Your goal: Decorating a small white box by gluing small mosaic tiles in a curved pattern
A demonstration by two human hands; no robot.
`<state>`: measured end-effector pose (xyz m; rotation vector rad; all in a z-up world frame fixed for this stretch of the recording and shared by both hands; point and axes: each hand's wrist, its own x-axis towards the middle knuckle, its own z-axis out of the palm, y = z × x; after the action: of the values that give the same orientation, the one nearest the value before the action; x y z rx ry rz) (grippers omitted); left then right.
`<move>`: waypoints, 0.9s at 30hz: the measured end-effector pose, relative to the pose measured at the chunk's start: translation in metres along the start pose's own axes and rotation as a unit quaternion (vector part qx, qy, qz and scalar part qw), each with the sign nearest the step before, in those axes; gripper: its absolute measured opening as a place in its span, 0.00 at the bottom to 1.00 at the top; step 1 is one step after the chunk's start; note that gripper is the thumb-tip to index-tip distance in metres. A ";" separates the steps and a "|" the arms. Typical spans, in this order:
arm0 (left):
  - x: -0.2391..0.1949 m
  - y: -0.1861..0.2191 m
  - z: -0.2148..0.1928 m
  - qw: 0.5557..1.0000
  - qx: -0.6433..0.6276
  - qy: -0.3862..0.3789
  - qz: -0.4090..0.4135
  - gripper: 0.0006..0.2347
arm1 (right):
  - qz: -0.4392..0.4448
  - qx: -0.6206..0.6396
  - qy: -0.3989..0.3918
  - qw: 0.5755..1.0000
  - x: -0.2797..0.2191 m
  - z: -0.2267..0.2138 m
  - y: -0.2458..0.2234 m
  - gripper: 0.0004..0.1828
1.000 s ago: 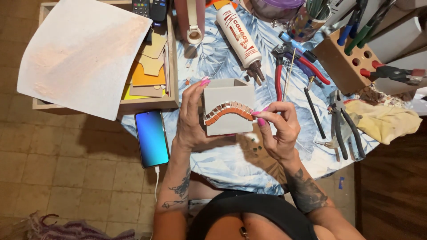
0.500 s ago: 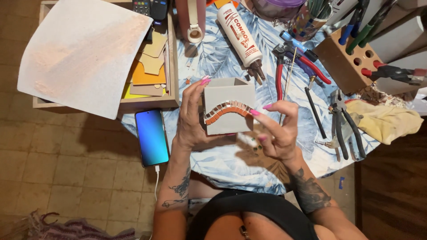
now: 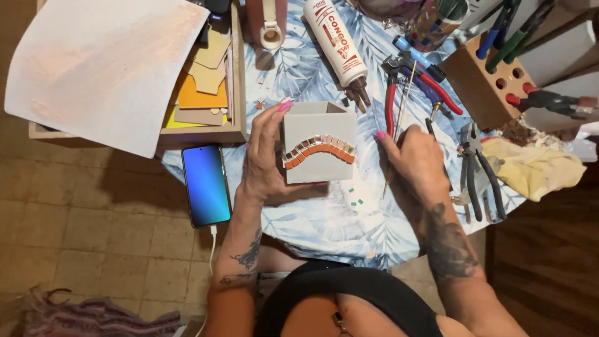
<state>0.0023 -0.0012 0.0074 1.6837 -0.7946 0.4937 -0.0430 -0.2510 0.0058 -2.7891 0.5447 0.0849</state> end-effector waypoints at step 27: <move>-0.008 -0.003 0.004 0.998 0.049 -0.025 0.034 0.40 | -0.573 0.426 0.237 0.659 -0.011 -0.095 -0.050 0.07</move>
<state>-0.0012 -0.0028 -0.0011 1.7702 -0.8799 0.5473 -0.0338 -0.2314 0.1115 -1.6835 -0.9329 -0.9167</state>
